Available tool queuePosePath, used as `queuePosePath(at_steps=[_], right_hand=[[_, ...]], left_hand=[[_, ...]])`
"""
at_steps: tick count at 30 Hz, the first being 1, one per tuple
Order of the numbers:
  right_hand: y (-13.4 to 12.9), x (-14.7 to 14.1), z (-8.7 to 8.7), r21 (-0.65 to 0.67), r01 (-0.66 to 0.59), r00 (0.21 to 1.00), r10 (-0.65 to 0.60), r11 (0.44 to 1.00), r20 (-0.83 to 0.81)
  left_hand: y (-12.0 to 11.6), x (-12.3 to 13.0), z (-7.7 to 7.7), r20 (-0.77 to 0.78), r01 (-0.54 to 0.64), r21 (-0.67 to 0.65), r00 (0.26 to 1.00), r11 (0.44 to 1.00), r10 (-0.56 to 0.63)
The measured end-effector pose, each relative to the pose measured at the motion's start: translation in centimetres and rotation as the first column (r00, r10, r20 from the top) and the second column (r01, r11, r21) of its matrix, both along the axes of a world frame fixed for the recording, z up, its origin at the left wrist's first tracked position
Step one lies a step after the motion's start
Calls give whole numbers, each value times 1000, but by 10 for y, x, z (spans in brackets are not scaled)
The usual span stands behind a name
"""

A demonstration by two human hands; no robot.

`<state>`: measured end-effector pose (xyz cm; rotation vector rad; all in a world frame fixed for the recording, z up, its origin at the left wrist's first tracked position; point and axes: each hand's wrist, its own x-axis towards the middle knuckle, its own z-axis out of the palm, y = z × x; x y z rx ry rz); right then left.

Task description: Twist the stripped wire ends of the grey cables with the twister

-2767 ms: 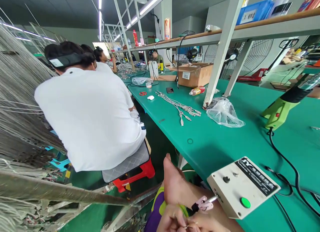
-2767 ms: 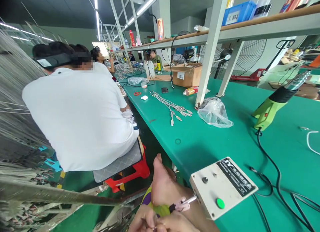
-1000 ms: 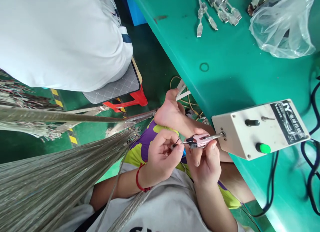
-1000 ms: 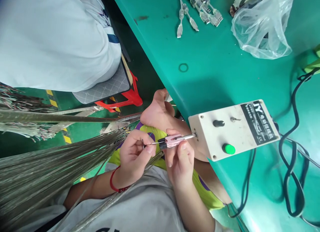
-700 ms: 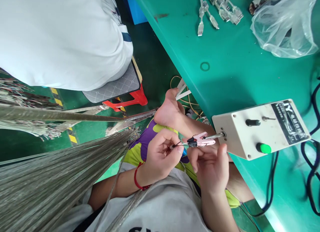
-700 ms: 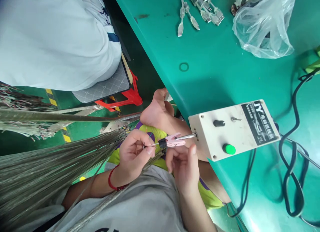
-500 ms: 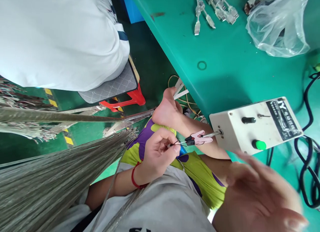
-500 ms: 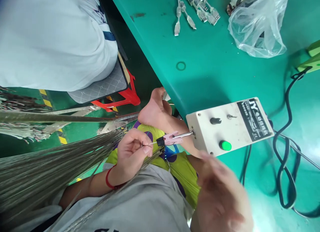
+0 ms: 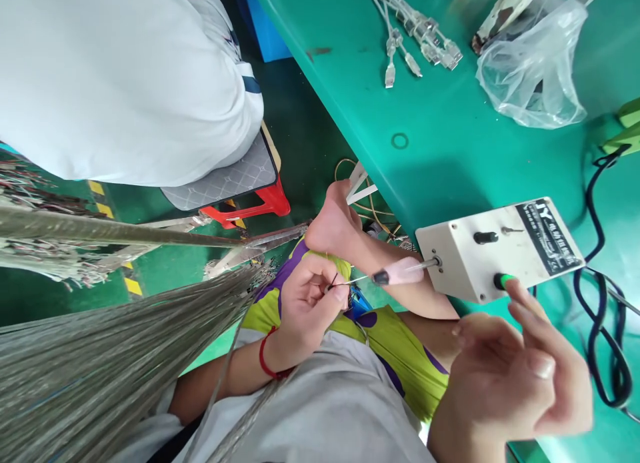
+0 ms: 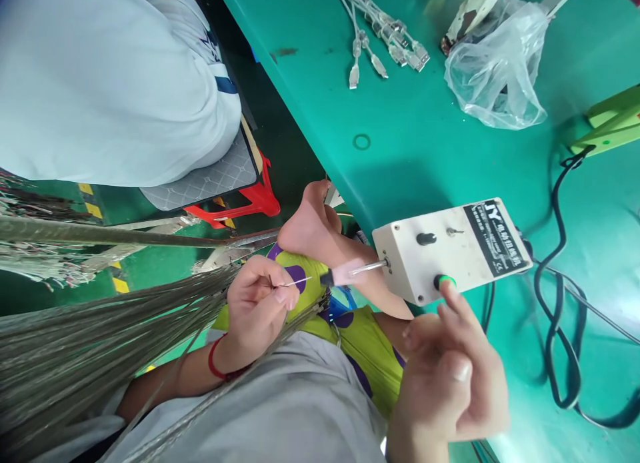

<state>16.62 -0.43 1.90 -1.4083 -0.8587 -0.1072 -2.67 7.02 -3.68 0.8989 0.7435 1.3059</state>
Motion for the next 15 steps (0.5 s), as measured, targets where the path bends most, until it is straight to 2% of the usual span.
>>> queuePosePath(at_steps=[2,4,6,8,9,11,13,15], right_hand=[[-9,-14,-5,68,-61,998,63,996,-26],[-16,-31,-7,-18,-252,947,243,967,-209],[-17,-47,-6,-117,-512,775,398,851,-491],[-14,-57,-4,-106,-670,595,446,735,-669],[-11,-59,-2,-76,-693,546,452,717,-706],[-5,-60,-1,-45,-681,511,430,731,-745],[1,-58,0,-46,-675,483,394,736,-782],[6,-56,1,-21,-688,419,373,725,-828]], left_hand=[[1,-2,5,-8,-24,79,1000,997,25],[1,-3,10,-47,-19,178,999,984,28],[0,-5,15,-98,11,269,995,963,16],[0,-5,17,-140,68,339,990,939,-21],[0,-5,18,-157,99,364,987,926,-43],[-1,-5,18,-183,148,400,980,904,-80],[-1,-5,17,-198,165,415,976,895,-88],[0,-5,16,-205,163,421,975,892,-82]])
